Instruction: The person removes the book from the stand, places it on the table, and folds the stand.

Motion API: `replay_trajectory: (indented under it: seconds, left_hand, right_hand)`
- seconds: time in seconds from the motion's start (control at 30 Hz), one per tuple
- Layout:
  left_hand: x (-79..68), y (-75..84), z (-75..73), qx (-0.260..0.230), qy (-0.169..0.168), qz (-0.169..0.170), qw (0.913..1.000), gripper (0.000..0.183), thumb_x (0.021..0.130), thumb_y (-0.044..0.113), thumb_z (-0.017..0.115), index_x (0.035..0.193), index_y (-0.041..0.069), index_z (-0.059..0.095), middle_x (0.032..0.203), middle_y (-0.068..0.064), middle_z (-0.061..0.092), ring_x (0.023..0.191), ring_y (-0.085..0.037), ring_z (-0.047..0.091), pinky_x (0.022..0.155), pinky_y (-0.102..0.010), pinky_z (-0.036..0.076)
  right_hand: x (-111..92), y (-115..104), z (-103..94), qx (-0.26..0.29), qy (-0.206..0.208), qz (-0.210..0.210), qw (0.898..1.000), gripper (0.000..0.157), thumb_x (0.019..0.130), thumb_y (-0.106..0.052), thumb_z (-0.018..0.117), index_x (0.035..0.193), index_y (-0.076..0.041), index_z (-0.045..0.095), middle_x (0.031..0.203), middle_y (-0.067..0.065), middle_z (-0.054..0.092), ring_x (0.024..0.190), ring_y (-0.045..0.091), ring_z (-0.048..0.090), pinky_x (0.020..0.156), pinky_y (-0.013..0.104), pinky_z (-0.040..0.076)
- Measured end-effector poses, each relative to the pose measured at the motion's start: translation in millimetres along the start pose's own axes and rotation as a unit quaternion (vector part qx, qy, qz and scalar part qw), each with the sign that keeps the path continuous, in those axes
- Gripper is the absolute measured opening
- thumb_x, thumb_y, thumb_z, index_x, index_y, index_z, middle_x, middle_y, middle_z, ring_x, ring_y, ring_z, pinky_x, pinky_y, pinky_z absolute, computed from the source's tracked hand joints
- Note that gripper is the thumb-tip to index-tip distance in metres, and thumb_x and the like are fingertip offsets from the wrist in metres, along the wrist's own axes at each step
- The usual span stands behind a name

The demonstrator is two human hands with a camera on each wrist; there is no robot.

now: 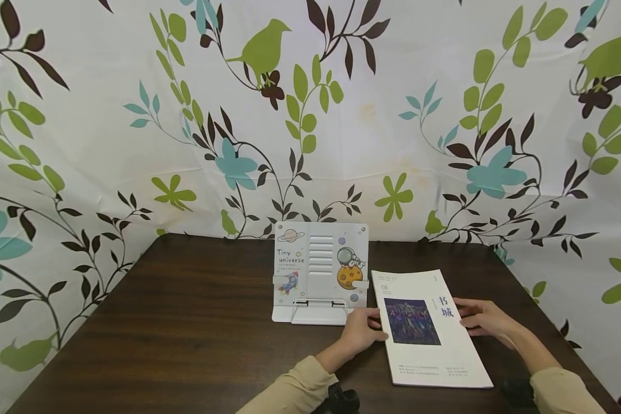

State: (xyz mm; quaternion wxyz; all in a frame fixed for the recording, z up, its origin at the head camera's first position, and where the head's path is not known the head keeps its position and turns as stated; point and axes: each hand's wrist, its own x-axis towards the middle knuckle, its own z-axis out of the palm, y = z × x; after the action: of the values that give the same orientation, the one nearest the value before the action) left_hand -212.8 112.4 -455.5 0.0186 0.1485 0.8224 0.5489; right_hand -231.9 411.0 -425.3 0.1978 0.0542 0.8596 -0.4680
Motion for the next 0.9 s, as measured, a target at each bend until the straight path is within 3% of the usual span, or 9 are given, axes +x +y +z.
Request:
replay_trajectory:
  seconds: [0.13, 0.37, 0.73, 0.9]
  left_hand:
    - [1.0, -0.2, -1.2, 0.02, -0.007, 0.002, 0.9998, 0.046, 0.062, 0.0, 0.079, 0.105, -0.006, 0.064, 0.089, -0.007, 0.067, 0.065, -0.005, 0.062, 0.057, -0.012, 0.045]
    - [1.9, 1.0, -4.6, 0.049, -0.019, 0.02, 0.9984, 0.051, 0.06, 0.0, 0.081, 0.106, -0.009, 0.063, 0.075, -0.008, 0.067, 0.059, -0.003, 0.06, 0.056, -0.011, 0.044]
    - [3.0, 2.0, -14.6, 0.046, -0.075, 0.006, 0.9961, 0.051, 0.061, -0.003, 0.079, 0.108, -0.007, 0.062, 0.099, -0.012, 0.067, 0.071, -0.008, 0.064, 0.058, -0.013, 0.048]
    - [0.4, 7.0, -22.8, 0.055, -0.08, 0.007, 0.9953, 0.049, 0.063, 0.0, 0.079, 0.108, -0.005, 0.062, 0.096, -0.009, 0.066, 0.075, -0.009, 0.061, 0.063, -0.014, 0.047]
  right_hand:
    - [0.9, -1.2, -0.5, -0.007, 0.002, 0.002, 1.0, 0.068, 0.084, -0.004, 0.057, 0.137, 0.011, 0.018, 0.109, 0.024, 0.05, 0.083, 0.023, 0.057, 0.073, 0.041, 0.051]
    - [0.9, -1.9, -1.0, -0.034, -0.002, -0.009, 0.999, 0.07, 0.081, -0.005, 0.061, 0.135, 0.014, 0.022, 0.106, 0.022, 0.05, 0.083, 0.022, 0.055, 0.073, 0.04, 0.051]
    - [4.3, -16.4, -10.9, -0.076, -0.015, -0.001, 0.997, 0.057, 0.086, -0.011, 0.056, 0.128, 0.018, 0.032, 0.1, 0.017, 0.058, 0.09, 0.026, 0.058, 0.076, 0.045, 0.05]
    - [4.3, -24.4, -12.5, -0.077, 0.0, -0.012, 0.997, 0.057, 0.086, -0.012, 0.055, 0.128, 0.018, 0.031, 0.104, 0.02, 0.058, 0.091, 0.027, 0.058, 0.076, 0.044, 0.05]
